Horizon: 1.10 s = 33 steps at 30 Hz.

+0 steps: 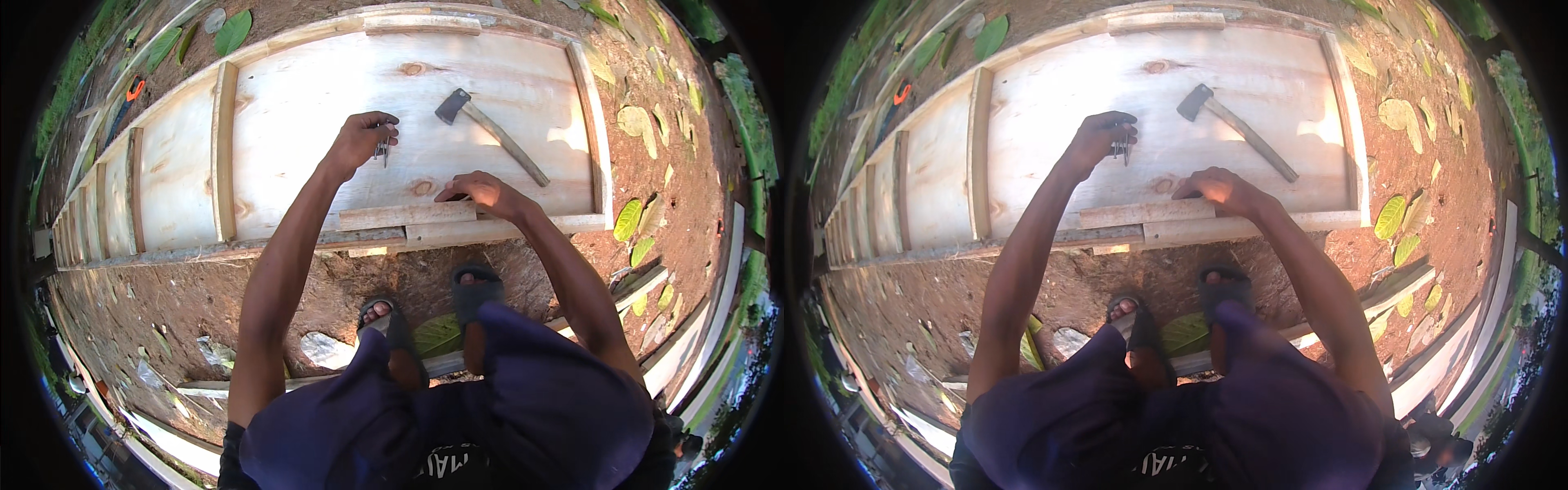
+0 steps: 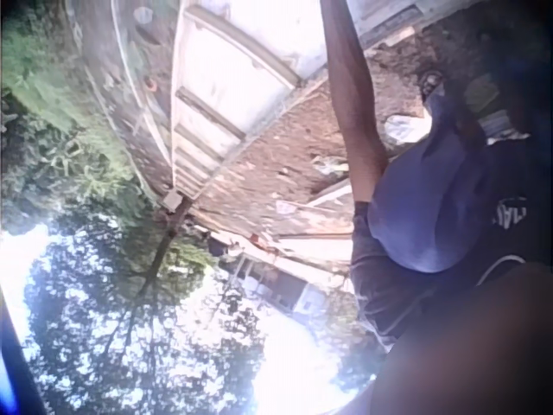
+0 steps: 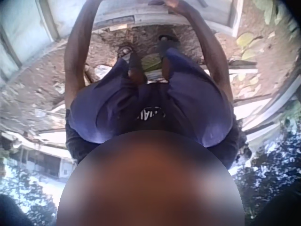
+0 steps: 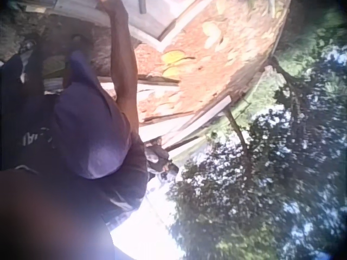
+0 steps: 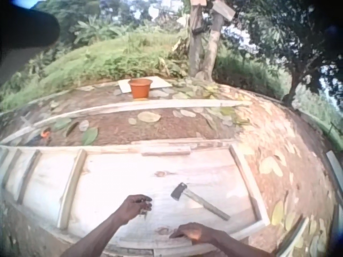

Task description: The person assembles a wooden frame by positioning planks and nailing them together using a hammer. They retrieve nails from a bucket, hammer them into the frame, and measure the assembled structure with a tape measure.

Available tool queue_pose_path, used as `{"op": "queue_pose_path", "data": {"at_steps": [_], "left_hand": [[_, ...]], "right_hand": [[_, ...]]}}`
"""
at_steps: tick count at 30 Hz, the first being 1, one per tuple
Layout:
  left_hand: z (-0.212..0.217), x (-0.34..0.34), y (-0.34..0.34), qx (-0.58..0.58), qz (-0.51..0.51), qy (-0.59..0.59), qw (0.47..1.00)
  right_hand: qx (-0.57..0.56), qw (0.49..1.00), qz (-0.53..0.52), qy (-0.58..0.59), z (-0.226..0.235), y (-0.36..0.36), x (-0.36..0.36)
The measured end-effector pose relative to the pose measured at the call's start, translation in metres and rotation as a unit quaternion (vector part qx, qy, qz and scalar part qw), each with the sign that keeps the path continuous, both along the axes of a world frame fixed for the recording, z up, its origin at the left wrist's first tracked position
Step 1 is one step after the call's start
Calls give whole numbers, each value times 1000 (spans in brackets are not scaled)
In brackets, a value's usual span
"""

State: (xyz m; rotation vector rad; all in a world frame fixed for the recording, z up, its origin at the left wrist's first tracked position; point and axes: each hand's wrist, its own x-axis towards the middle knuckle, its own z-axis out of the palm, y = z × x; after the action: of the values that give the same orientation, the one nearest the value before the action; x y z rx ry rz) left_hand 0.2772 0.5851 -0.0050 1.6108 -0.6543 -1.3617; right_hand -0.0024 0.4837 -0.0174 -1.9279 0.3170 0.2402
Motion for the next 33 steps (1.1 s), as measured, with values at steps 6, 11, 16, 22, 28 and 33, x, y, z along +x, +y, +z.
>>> {"op": "queue_pose_path", "data": {"at_steps": [6, 11, 16, 22, 28, 33], "left_hand": [[-6, 8, -1, 3, -4, -25, 1000], [-3, 16, 5, -66, -27, -118, 990], [20, -1, 14, 4, 44, 46, 998], [11, -54, 29, 14, 31, 156, 987], [-3, -90, 16, 24, 20, 165, 986], [-14, -101, 7, 11, -5, 152, 988]], "right_hand": [[-112, 987, 57, -100, -13, -1, -1], [-57, 997, 28, -33, -9, 0, 2], [106, 987, -74, 99, 11, -2, 8], [156, 972, -135, 110, 35, 5, 8], [194, 942, -249, 113, 25, 5, -8], [186, 928, -301, 119, 38, 15, -9]]}}
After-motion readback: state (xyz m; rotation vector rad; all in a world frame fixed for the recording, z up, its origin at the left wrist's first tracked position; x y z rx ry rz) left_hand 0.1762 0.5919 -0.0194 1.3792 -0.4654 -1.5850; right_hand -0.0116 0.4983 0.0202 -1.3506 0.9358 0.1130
